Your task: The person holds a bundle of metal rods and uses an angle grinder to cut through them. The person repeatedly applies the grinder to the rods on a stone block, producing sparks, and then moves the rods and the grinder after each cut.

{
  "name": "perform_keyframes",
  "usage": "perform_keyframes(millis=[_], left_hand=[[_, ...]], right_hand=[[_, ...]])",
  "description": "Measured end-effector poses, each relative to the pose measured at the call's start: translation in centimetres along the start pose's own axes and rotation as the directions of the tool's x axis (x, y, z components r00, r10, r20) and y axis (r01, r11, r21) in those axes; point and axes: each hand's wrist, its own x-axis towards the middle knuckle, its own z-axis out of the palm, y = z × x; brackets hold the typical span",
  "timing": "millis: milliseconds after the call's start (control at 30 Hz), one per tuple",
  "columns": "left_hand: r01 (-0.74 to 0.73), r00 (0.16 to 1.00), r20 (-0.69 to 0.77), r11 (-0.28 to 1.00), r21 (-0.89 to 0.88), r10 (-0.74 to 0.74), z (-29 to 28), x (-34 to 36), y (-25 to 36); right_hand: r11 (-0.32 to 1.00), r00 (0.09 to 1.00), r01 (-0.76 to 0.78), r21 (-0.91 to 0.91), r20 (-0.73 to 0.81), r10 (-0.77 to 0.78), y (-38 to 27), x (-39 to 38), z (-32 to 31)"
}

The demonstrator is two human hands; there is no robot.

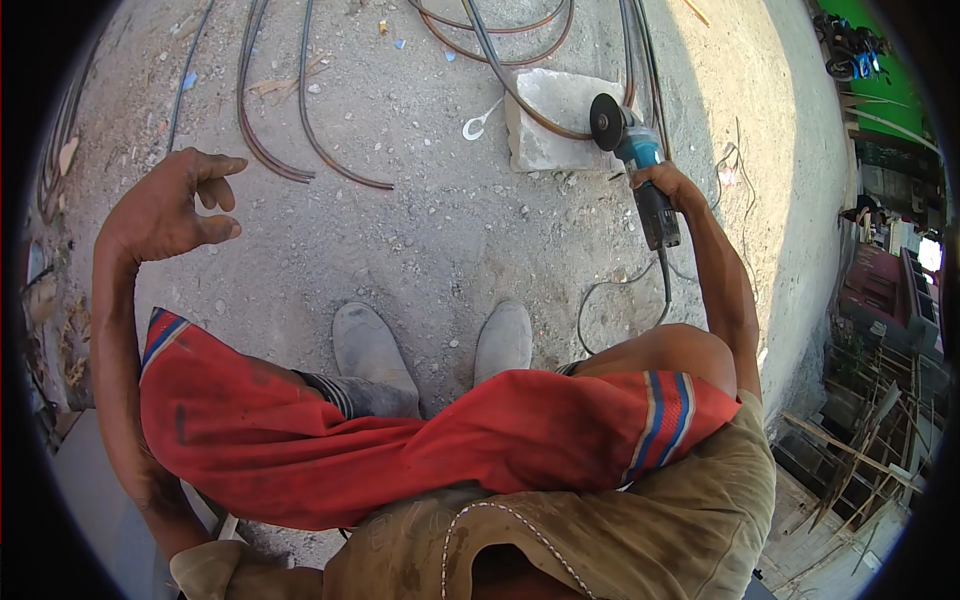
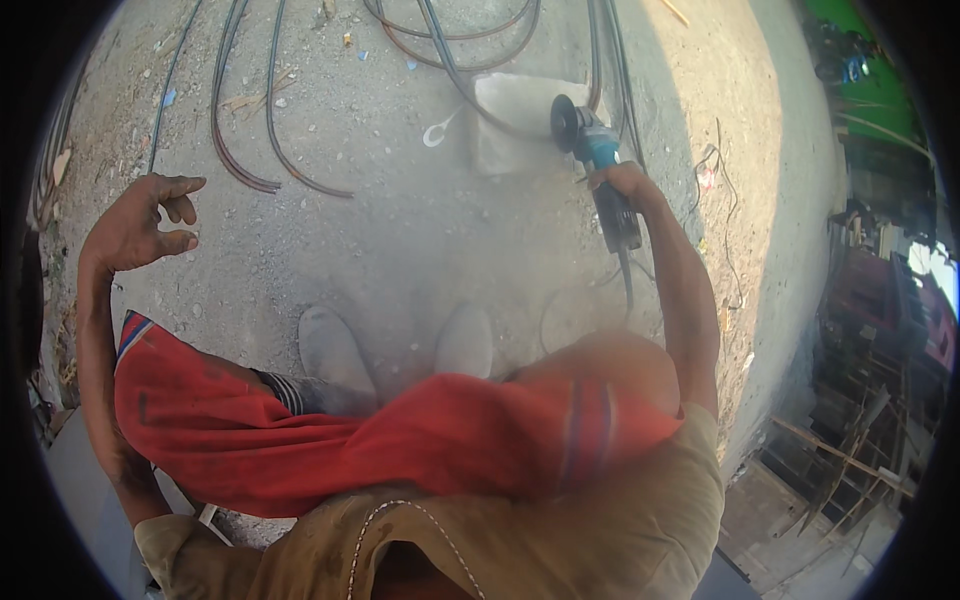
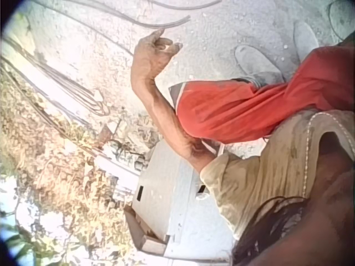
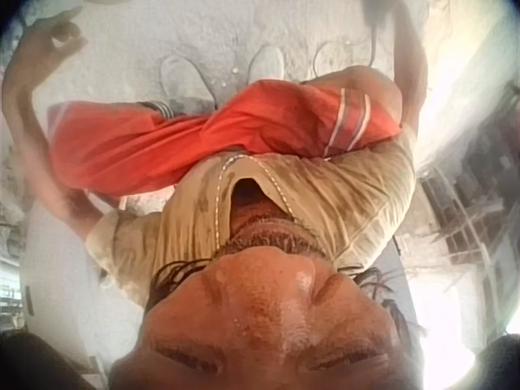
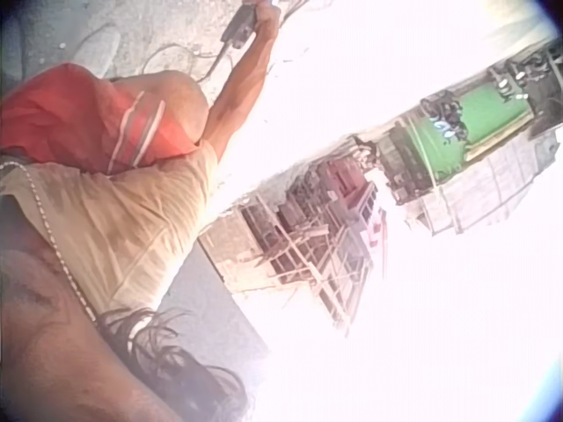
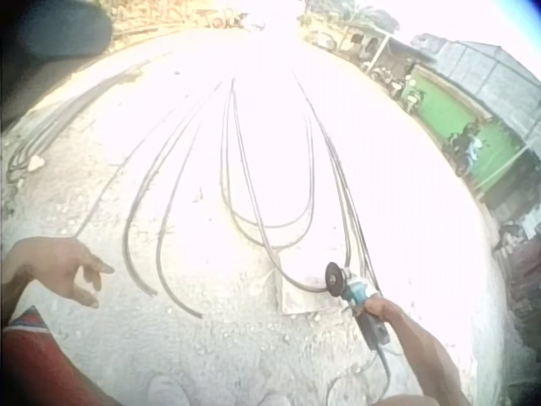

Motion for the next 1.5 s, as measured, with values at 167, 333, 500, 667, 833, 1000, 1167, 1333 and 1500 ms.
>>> perform_keyframes(millis=[167, 333, 500, 667, 833, 1000, 1167, 1333, 1500], left_hand=[[-0.005, 1.0, 0.013, 1.0, -0.024, 0.005, 0.4, 0.7, -0.5], [0.031, 1.0, 0.002, 0.999, -0.033, -0.031, 0.2, 0.2, 0.0], [0.0, 1.0, -0.021, 0.999, -0.037, 0.0, 0.2, 0.1, -0.1], [0.018, 1.0, 0.007, 1.0, -0.026, -0.017, 0.2, 0.8, 0.1], [0.059, 0.998, 0.013, 0.998, -0.02, -0.059, -0.1, 0.2, 0.3], [-0.017, 1.0, -0.026, 1.0, -0.001, 0.016, 0.2, 0.2, -0.2], [-0.038, 0.999, -0.007, 0.999, 0.016, 0.038, 0.1, 0.5, -0.3], [-0.023, 1.0, -0.005, 1.0, 0.009, 0.023, -0.1, 0.2, 0.2], [-0.01, 1.0, -0.017, 1.0, -0.002, 0.01, 0.1, 0.3, 0.1]], right_hand=[[0.999, 1.0, -0.004, -0.038, -0.023, 0.004, 0.5, 1.0, -0.4], [1.0, 1.0, 0.015, -0.014, -0.021, -0.015, -0.1, -0.2, 0.3], [0.999, 1.0, 0.016, -0.043, -0.022, -0.017, 0.4, -0.4, 0.0], [1.0, 1.0, -0.004, -0.006, 0.001, 0.004, 1.8, -0.2, -0.4], [1.0, 1.0, -0.025, -0.01, 0.0, 0.025, 1.6, -0.7, -0.2], [0.998, 0.998, -0.056, -0.01, 0.032, 0.056, 1.7, -1.1, -0.2], [0.998, 0.999, -0.042, -0.047, -0.003, 0.042, 2.5, -0.8, -0.4], [0.998, 0.999, -0.048, -0.036, 0.023, 0.049, 2.4, -1.4, -0.3], [0.997, 0.997, -0.071, 0.012, 0.033, 0.071, 1.5, -1.2, -0.3]])
